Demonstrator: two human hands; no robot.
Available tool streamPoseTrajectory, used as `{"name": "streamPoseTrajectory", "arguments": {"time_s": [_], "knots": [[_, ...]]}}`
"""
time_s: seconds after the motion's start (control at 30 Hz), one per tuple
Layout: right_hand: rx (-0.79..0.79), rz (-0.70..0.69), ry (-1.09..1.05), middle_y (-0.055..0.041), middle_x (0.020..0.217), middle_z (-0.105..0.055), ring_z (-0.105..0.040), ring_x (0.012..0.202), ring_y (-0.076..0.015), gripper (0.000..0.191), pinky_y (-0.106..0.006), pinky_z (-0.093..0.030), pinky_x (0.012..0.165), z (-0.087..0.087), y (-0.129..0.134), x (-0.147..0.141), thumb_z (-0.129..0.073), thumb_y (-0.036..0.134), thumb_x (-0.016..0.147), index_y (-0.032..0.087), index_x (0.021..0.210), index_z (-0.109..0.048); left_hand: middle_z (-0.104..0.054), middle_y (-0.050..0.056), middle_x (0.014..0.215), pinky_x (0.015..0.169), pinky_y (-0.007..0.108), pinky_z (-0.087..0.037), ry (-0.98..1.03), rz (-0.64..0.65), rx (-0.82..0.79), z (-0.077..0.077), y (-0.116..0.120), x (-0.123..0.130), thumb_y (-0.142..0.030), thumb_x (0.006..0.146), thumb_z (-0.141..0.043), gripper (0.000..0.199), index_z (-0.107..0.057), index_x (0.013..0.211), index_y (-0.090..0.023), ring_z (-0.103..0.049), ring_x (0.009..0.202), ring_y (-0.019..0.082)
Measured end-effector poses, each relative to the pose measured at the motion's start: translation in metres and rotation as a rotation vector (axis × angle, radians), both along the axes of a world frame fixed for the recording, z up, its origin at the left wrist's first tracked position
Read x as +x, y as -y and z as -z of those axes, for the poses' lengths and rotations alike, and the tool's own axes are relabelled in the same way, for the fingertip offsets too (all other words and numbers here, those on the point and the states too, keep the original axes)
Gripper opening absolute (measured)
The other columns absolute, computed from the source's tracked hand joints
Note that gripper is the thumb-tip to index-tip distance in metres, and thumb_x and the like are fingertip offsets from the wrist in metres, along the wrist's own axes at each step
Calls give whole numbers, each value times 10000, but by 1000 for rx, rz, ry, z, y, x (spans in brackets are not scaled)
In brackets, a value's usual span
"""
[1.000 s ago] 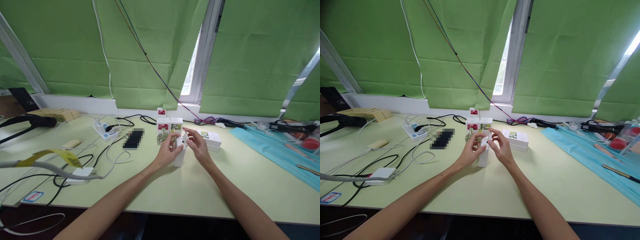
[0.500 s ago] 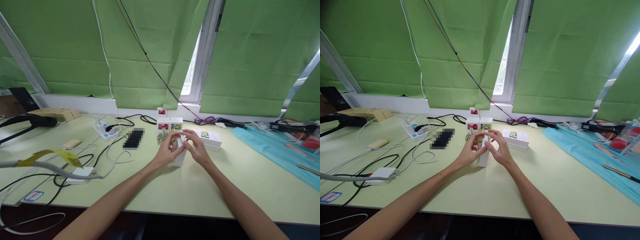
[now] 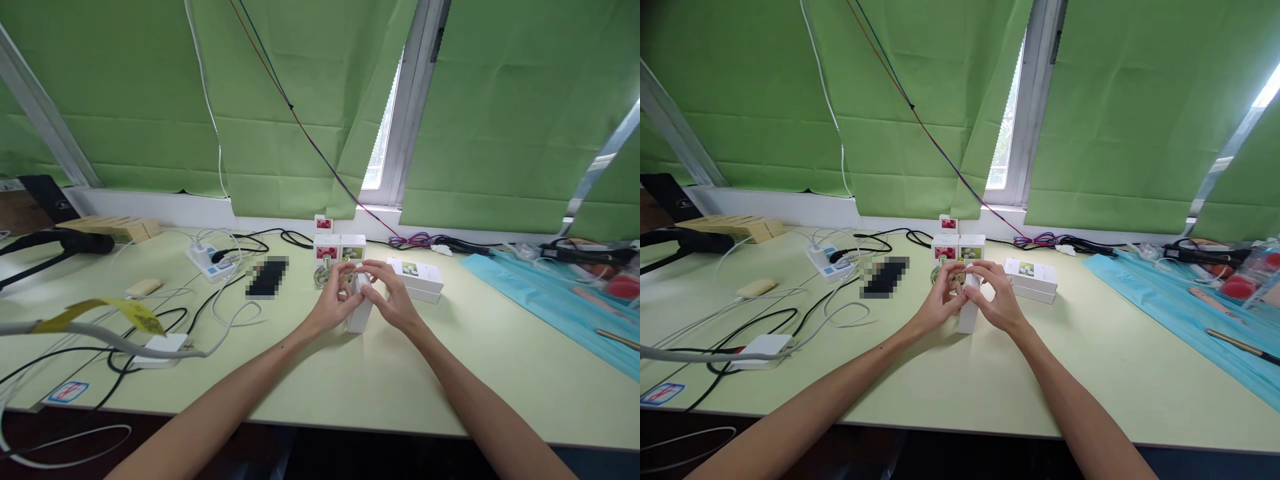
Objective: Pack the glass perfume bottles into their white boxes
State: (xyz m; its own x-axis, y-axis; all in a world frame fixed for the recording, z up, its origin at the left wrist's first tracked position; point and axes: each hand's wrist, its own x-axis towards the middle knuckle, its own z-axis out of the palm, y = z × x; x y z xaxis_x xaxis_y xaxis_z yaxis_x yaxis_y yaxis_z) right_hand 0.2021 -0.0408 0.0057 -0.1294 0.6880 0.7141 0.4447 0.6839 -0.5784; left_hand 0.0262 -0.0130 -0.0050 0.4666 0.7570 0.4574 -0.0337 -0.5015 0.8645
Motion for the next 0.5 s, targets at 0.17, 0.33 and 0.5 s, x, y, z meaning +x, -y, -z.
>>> {"name": "streamPoseTrajectory", "arguments": {"time_s": [0.17, 0.33, 0.5], "knots": [[16, 32, 72, -83, 1309, -602, -521, 1222, -296, 269, -522, -456, 1013, 0, 2, -1, -609, 372, 929, 317, 1186, -667, -426, 106, 1434, 618, 248, -486, 11, -1, 0, 2, 0, 1, -518, 897, -639, 570, -359, 1341, -296, -516, 724, 75], [10, 29, 65, -87, 1291, -603, -529, 1229, -297, 265, -512, -460, 1015, 0, 2, -1, -594, 364, 931, 312, 1181, -668, -412, 106, 1417, 611, 249, -488, -7, 1, 31, 1, 1, 1, -526, 894, -636, 574, -356, 1341, -299, -500, 700, 71], [-16, -11, 36, -107, 1269, -595, -595, 1154, -278, 257, -432, -523, 885, -2, 3, -3, -582, 353, 929, 276, 1158, -671, -389, 100, 1417, 671, 251, -497, -19, 16, 52, -2, 2, -1, -496, 905, -634, 569, -342, 1356, -309, -520, 748, 75]]}}
